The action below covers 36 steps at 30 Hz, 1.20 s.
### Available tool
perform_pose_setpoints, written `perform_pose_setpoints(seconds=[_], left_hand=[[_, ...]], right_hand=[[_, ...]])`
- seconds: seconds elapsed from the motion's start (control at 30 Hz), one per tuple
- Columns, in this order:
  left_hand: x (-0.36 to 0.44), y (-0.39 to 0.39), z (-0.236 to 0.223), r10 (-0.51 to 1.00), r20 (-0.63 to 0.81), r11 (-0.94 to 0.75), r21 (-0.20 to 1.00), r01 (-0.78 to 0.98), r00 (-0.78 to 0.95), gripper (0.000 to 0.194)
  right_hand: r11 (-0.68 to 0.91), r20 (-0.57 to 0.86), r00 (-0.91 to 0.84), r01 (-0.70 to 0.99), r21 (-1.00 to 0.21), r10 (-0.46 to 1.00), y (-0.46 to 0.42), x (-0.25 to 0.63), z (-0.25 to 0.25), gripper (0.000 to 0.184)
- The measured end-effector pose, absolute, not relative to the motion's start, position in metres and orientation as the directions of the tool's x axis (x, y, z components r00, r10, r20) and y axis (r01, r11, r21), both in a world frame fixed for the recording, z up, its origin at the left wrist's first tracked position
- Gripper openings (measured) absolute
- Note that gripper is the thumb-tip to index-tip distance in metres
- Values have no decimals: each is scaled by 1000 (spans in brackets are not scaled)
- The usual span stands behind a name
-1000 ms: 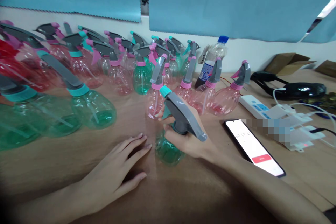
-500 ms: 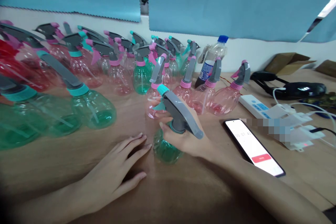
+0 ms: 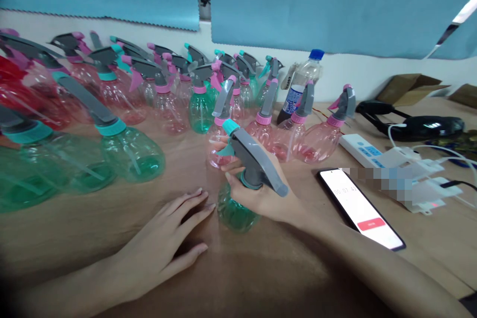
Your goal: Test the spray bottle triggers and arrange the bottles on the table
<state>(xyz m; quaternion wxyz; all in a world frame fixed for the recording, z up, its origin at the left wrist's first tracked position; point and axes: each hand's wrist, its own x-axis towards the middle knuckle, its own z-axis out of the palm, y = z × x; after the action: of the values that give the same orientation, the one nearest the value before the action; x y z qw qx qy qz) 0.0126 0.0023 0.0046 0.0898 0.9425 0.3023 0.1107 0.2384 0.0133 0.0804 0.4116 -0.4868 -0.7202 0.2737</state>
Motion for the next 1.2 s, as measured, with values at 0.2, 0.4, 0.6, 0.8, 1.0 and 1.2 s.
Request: perform_pose_setpoints(seconds=[0.2, 0.4, 0.6, 0.8, 1.0, 1.2], left_hand=[[12, 2, 4, 585, 164, -804, 240, 543, 794, 50], [12, 2, 4, 588, 159, -803, 231, 549, 793, 50], [13, 2, 4, 586, 178, -805, 238, 543, 791, 51], [13, 3, 2, 578, 163, -812, 211, 544, 799, 51], [12, 2, 3, 575, 168, -814, 216, 540, 800, 51], [12, 3, 4, 577, 156, -812, 216, 543, 801, 51]], right_hand=[[413, 401, -139, 507, -756, 905, 15, 238, 66, 18], [400, 370, -170, 542, -739, 913, 15, 241, 69, 15], [390, 357, -168, 529, -754, 919, 13, 242, 70, 15], [349, 341, -101, 448, -823, 935, 13, 239, 59, 10], [332, 319, -103, 425, -842, 942, 14, 240, 57, 7], [332, 303, -136, 450, -829, 943, 13, 241, 59, 7]])
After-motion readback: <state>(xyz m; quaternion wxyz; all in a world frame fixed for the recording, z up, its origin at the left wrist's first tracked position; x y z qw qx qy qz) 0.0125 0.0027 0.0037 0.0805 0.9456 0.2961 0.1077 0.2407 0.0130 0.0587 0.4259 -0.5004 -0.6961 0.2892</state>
